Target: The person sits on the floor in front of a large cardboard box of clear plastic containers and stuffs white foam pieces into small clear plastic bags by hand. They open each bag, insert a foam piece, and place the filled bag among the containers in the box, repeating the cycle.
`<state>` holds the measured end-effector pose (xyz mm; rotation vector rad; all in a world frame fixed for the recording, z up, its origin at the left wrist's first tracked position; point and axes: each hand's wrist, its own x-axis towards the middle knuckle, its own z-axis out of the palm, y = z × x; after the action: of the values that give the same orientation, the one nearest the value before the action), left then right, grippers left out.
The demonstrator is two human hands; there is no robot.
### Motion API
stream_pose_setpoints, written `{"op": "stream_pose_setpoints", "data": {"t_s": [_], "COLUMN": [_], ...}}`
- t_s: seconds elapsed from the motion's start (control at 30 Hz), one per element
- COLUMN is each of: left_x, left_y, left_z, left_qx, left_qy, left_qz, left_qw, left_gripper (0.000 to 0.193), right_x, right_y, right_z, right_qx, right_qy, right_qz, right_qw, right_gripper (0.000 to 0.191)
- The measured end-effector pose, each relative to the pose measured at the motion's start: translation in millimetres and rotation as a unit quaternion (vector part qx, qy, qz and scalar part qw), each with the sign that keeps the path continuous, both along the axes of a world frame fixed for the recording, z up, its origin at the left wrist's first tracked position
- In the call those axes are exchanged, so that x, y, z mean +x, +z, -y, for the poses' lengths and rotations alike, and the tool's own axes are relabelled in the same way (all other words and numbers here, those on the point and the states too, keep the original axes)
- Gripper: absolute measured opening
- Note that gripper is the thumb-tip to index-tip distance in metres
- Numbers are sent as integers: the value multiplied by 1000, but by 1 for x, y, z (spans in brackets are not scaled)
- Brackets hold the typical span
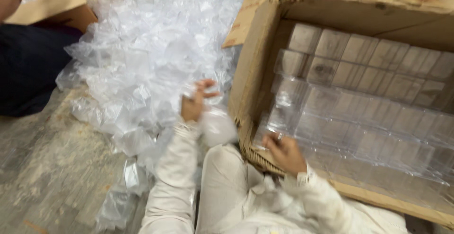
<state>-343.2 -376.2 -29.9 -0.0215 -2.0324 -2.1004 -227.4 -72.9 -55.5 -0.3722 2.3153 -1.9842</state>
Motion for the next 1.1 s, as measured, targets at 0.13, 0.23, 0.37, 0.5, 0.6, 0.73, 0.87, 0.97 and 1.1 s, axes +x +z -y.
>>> {"op": "stream_pose_setpoints", "data": {"t_s": [0.13, 0.23, 0.37, 0.5, 0.6, 0.73, 0.87, 0.97, 1.1], "left_x": [78, 106, 121, 135, 142, 150, 158, 156, 146], "left_y": [0, 11, 9, -5, -7, -2, -11, -32, -76], "left_z": [-112, -149, -175, -204, -230, -247, -253, -261, -276], "left_qx": [54, -64, -110, -114, -124, -30, 0, 16, -77], "left_qy": [-16, 56, 86, 48, 2, -112, -160, -194, -168], "left_qz": [-145, -172, -16, -37, -148, -109, -41, -48, 7], "left_qw": [988, 981, 990, 992, 981, 987, 986, 980, 983], "left_gripper": [53, 53, 51, 50, 42, 37, 30, 31, 40], "right_x": [-15, -6, 15, 33, 51, 54, 59, 66, 69], "right_y": [33, 27, 1, -7, -1, 5, -8, -25, -48], "right_z": [-6, -19, -55, -89, -101, -120, -135, -137, -142], "right_qx": [-90, -67, -136, -262, -42, -189, -165, -166, -253], "right_qy": [46, 44, -82, -97, -27, -122, -114, -87, -110], "right_qz": [-147, -78, -25, -101, -213, -34, -14, -76, -20], "right_qw": [984, 994, 987, 955, 976, 974, 980, 979, 961], "right_gripper": [43, 49, 24, 23, 44, 16, 20, 20, 19]}}
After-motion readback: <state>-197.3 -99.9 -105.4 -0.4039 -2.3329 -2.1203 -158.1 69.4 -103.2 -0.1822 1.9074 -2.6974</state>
